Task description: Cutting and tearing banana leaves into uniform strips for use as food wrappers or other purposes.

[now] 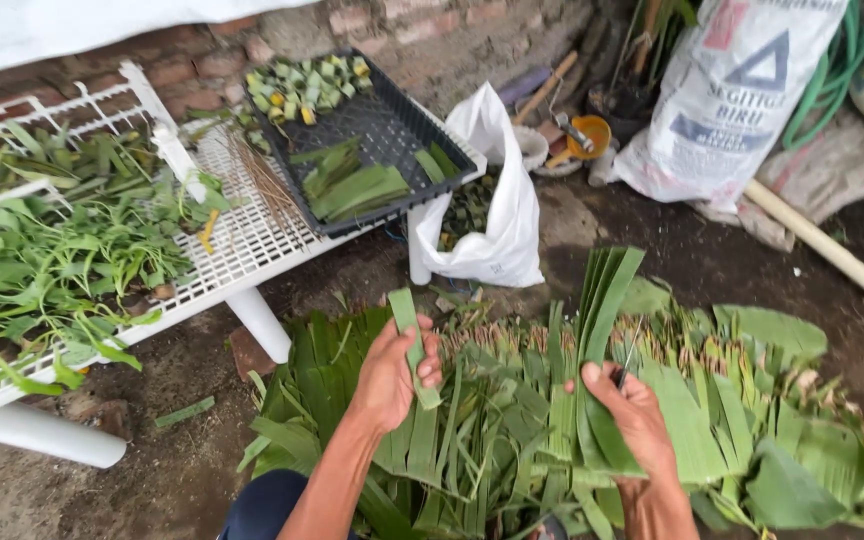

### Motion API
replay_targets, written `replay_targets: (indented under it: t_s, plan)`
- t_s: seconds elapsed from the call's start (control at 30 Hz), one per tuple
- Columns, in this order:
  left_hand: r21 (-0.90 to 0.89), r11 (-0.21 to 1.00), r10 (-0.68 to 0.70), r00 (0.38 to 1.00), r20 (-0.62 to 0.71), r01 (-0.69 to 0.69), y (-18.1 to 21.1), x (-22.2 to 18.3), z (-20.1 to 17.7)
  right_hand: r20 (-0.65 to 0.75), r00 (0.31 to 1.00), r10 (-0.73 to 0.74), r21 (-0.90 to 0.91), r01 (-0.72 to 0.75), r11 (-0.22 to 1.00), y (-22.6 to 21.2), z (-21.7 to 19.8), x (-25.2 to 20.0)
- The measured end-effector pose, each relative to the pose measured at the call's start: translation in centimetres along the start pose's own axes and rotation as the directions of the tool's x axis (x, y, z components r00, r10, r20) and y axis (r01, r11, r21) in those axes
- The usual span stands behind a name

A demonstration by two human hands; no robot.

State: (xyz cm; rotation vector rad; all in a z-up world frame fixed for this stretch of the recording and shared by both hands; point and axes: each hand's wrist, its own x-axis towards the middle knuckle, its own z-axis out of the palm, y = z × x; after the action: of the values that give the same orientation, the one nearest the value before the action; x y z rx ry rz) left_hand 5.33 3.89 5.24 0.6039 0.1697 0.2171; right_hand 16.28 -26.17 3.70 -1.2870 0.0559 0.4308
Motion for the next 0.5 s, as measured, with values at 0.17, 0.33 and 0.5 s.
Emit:
replay_targets:
  t_s: [0.17,0.33,0.5]
  plan:
    - [0.390,0.920,0.027,0.985,-0.169,0.041,6.1,2.7,2.4,0.012,1.000,-0.004,-0.106,0.005,0.994,0.1,-0.9,0.6]
    - [0.953,0.300,0.259,0.959,-0.113,0.031,15.9,9.5,6.4,0.068,0.997,-0.044,-0.070,0.049,0.996,0.9,-1.5,0.5]
    - [0.894,-0.381,0.390,0.835,0.388,-0.237,18.3,21.4,-2.2,0.038,0.998,-0.055,-0.111,0.059,0.992,0.7,-0.8,-0.1]
